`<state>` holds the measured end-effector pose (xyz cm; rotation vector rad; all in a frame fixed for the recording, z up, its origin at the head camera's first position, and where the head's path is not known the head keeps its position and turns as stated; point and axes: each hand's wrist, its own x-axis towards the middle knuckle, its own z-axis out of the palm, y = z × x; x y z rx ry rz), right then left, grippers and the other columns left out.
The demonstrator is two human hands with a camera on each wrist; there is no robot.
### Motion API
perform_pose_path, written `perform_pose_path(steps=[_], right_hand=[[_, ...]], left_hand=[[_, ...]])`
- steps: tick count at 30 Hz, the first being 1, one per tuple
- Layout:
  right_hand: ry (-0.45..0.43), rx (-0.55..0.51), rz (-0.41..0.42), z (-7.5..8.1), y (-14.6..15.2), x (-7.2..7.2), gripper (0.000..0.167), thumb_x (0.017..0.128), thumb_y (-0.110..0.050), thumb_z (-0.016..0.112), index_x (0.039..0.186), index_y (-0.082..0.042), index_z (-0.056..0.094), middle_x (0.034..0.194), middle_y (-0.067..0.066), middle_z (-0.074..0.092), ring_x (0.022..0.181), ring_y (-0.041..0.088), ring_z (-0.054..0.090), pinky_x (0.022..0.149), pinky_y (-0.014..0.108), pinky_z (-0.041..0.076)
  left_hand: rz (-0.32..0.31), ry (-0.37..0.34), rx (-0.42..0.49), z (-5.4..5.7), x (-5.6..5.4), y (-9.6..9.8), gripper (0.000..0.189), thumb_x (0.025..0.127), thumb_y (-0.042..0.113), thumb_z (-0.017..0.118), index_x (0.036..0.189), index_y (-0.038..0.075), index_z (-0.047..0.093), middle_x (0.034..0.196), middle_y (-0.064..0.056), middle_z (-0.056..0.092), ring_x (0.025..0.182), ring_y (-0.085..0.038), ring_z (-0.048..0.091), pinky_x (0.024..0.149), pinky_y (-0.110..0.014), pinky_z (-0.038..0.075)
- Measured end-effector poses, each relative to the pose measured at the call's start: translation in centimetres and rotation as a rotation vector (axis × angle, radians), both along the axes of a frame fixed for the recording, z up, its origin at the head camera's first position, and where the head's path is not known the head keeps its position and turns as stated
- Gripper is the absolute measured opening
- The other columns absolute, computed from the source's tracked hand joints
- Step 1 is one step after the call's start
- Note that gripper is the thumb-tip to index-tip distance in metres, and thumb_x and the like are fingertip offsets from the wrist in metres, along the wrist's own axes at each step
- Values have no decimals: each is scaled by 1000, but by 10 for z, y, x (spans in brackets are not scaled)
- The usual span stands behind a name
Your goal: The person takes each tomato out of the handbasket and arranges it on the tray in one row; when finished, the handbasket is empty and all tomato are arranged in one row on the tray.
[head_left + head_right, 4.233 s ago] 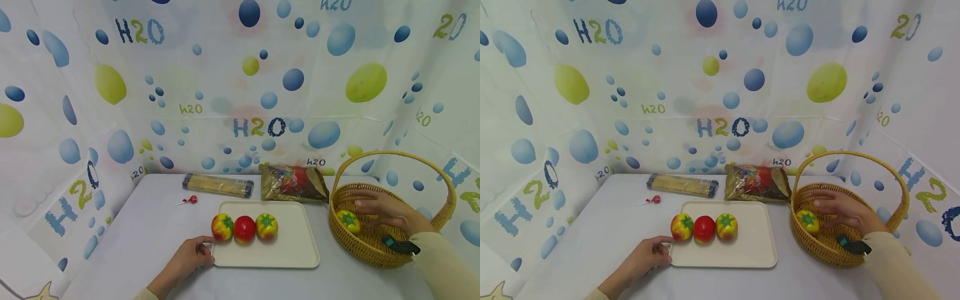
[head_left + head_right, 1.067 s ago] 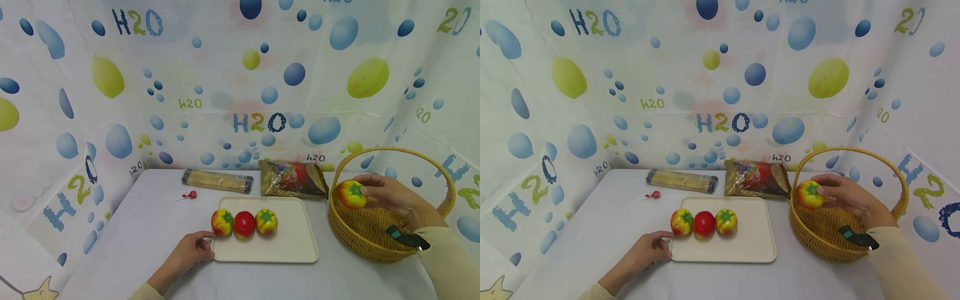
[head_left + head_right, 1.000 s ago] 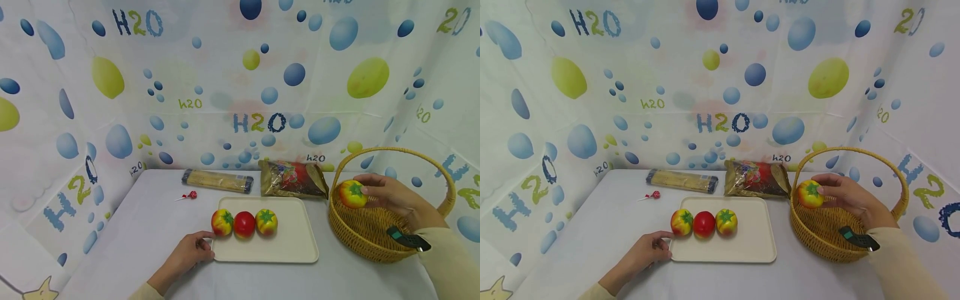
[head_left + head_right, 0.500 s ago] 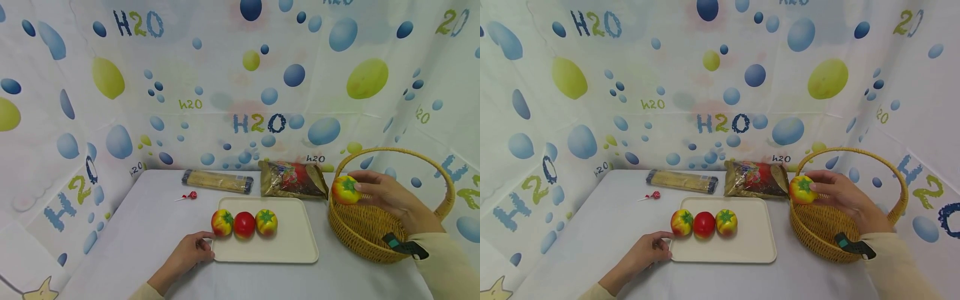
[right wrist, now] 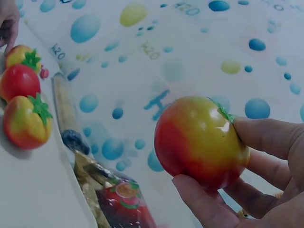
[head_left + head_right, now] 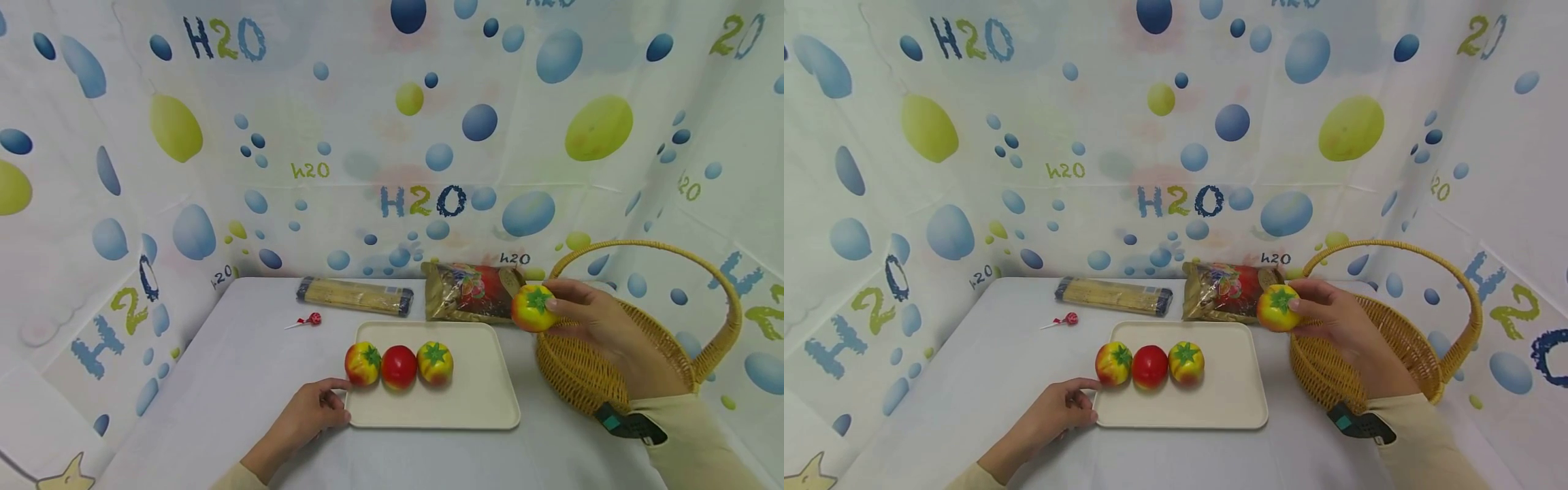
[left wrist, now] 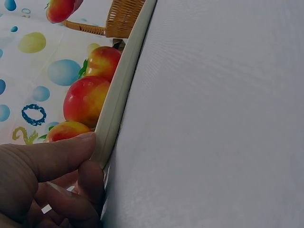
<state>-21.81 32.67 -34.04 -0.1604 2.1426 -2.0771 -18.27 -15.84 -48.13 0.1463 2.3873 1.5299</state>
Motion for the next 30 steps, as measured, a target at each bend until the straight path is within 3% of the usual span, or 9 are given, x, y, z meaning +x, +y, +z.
perform_pose_path(steps=[9, 19, 30], right_hand=[[-19, 26, 12, -10, -22, 4, 29, 100, -13, 65, 130, -15, 62, 122, -2, 62, 105, 19, 67, 86, 39, 59], [-80, 45, -9, -32, -42, 5, 43, 97, -16, 70, 137, -7, 57, 128, 3, 56, 111, 26, 61, 89, 48, 57], [-130, 55, -31, -47, -57, 2, 51, 97, -16, 70, 142, -2, 52, 139, 16, 49, 114, 30, 58, 91, 52, 56]], left_hand=[[2, 9, -20, 1, -2, 1, 49, 78, 6, 82, 124, 3, 67, 81, -3, 61, 67, -18, 52, 54, -26, 43], [21, 6, -35, 1, 1, 0, 49, 77, 4, 83, 124, 3, 67, 80, -3, 61, 66, -18, 52, 53, -27, 43], [19, -7, -38, 0, 0, 1, 49, 78, 5, 83, 124, 4, 67, 81, -3, 61, 68, -18, 52, 54, -27, 44]])
